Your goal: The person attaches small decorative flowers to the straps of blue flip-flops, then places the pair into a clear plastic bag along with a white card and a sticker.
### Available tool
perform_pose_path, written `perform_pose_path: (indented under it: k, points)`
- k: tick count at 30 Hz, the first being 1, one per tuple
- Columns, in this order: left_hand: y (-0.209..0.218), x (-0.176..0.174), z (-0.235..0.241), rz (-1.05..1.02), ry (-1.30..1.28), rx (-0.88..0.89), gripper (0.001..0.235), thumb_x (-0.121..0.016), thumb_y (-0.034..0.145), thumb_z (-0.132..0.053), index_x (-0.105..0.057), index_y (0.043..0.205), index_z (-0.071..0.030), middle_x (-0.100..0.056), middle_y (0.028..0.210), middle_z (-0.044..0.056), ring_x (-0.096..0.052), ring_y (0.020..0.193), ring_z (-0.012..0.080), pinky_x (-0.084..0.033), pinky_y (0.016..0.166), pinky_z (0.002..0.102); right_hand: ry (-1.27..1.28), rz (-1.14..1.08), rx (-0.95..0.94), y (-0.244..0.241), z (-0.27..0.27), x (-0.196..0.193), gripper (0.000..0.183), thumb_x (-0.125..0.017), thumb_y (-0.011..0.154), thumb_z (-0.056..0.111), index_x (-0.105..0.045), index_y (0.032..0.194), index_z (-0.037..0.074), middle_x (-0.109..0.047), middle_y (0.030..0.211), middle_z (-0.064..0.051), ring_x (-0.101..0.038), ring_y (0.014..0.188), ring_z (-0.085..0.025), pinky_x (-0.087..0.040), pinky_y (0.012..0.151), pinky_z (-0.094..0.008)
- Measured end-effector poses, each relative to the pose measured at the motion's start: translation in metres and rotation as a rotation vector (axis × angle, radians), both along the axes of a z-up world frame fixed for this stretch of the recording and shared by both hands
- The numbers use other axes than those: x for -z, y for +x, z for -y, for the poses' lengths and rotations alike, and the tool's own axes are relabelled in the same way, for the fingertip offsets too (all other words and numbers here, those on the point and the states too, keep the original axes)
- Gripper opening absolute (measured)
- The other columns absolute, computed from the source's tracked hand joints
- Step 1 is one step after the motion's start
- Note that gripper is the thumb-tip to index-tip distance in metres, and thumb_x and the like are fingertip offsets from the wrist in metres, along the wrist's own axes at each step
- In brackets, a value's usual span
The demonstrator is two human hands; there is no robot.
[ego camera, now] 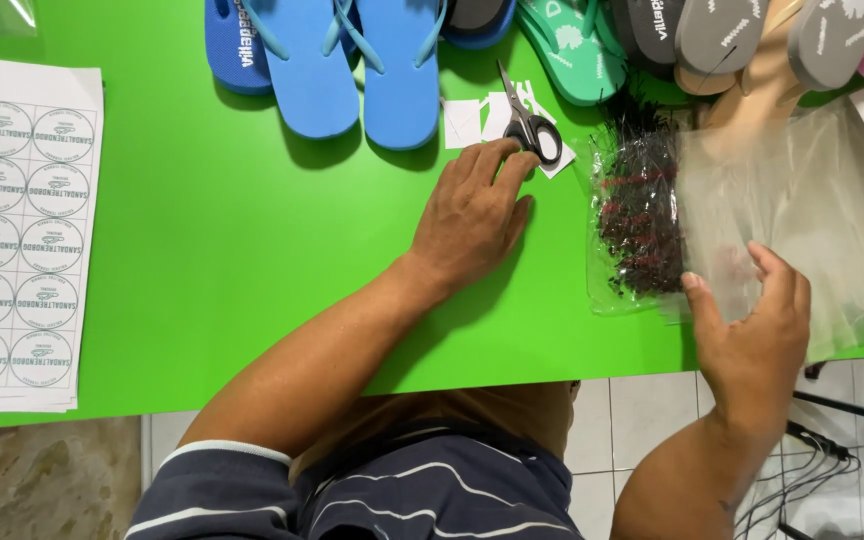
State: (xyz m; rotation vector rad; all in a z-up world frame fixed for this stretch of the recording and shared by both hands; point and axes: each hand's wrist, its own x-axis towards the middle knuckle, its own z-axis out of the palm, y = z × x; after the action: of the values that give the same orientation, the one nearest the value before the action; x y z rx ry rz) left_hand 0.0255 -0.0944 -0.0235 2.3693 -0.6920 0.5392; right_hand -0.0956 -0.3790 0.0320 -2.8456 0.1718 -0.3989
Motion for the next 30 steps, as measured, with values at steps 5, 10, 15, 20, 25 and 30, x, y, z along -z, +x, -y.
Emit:
perform_pose_path:
  k: [5,10,15,20,25,30]
  points:
    - [-0.001,0.000,-0.002,-0.025,-0.007,0.010,0.039,-0.076,0.090,-0.013,-0.058,0.124,-0.008,-0.060,0.126,0.017,-0.059,0.115,0.0343,-0.054,0.093,0.046,0.013,0.130,-0.029,0.019,0.000,0.011,0.044,-0.083,0.104,0.018,-0.066,0.135,-0.008,-0.071,0.121,-0.024,-0.066,0.106,-0.038,-0.052,0.089,-0.050]
    - [-0.002,-0.001,-0.003,-0.026,0.000,0.015,0.036,-0.075,0.090,-0.013,-0.060,0.123,-0.006,-0.060,0.125,0.017,-0.059,0.115,0.0340,-0.053,0.092,0.046,0.050,0.180,-0.045,0.036,-0.011,0.013,0.042,-0.076,0.112,0.030,-0.068,0.128,-0.008,-0.073,0.112,-0.023,-0.069,0.099,-0.037,-0.052,0.084,-0.047]
    - [-0.001,0.000,-0.003,-0.005,-0.006,0.012,0.036,-0.077,0.088,-0.012,-0.060,0.120,-0.007,-0.060,0.122,0.017,-0.059,0.111,0.0335,-0.052,0.089,0.045,0.091,0.232,-0.023,0.037,-0.005,0.020,0.025,-0.069,0.117,0.016,-0.072,0.125,-0.008,-0.075,0.106,-0.021,-0.071,0.090,-0.033,-0.055,0.079,-0.044]
    - [-0.002,-0.002,-0.004,0.020,-0.028,0.024,0.038,-0.078,0.084,-0.009,-0.059,0.117,-0.007,-0.060,0.121,0.016,-0.059,0.109,0.0342,-0.050,0.087,0.046,0.109,0.231,0.017,0.035,-0.002,0.014,0.029,-0.053,0.119,0.011,-0.074,0.124,-0.008,-0.078,0.103,-0.021,-0.075,0.093,-0.034,-0.055,0.079,-0.043]
    - [0.001,0.007,0.006,0.150,0.088,0.172,0.042,-0.076,0.094,-0.022,-0.059,0.129,-0.005,-0.066,0.125,0.018,-0.064,0.105,0.0283,-0.058,0.088,0.040,0.209,0.302,-0.010,0.034,0.005,0.019,0.019,-0.063,0.116,0.001,-0.078,0.122,-0.009,-0.075,0.091,-0.015,-0.063,0.072,-0.017,-0.054,0.066,-0.032]
    - [-0.022,0.012,0.028,0.080,0.429,0.340,0.083,-0.043,0.108,-0.074,-0.010,0.166,-0.025,-0.014,0.174,0.006,-0.031,0.157,0.0319,-0.045,0.120,0.043,0.292,0.362,0.067,0.037,0.004,0.035,0.012,-0.074,0.115,0.003,-0.078,0.114,-0.009,-0.075,0.094,-0.014,-0.064,0.078,-0.017,-0.052,0.067,-0.030]
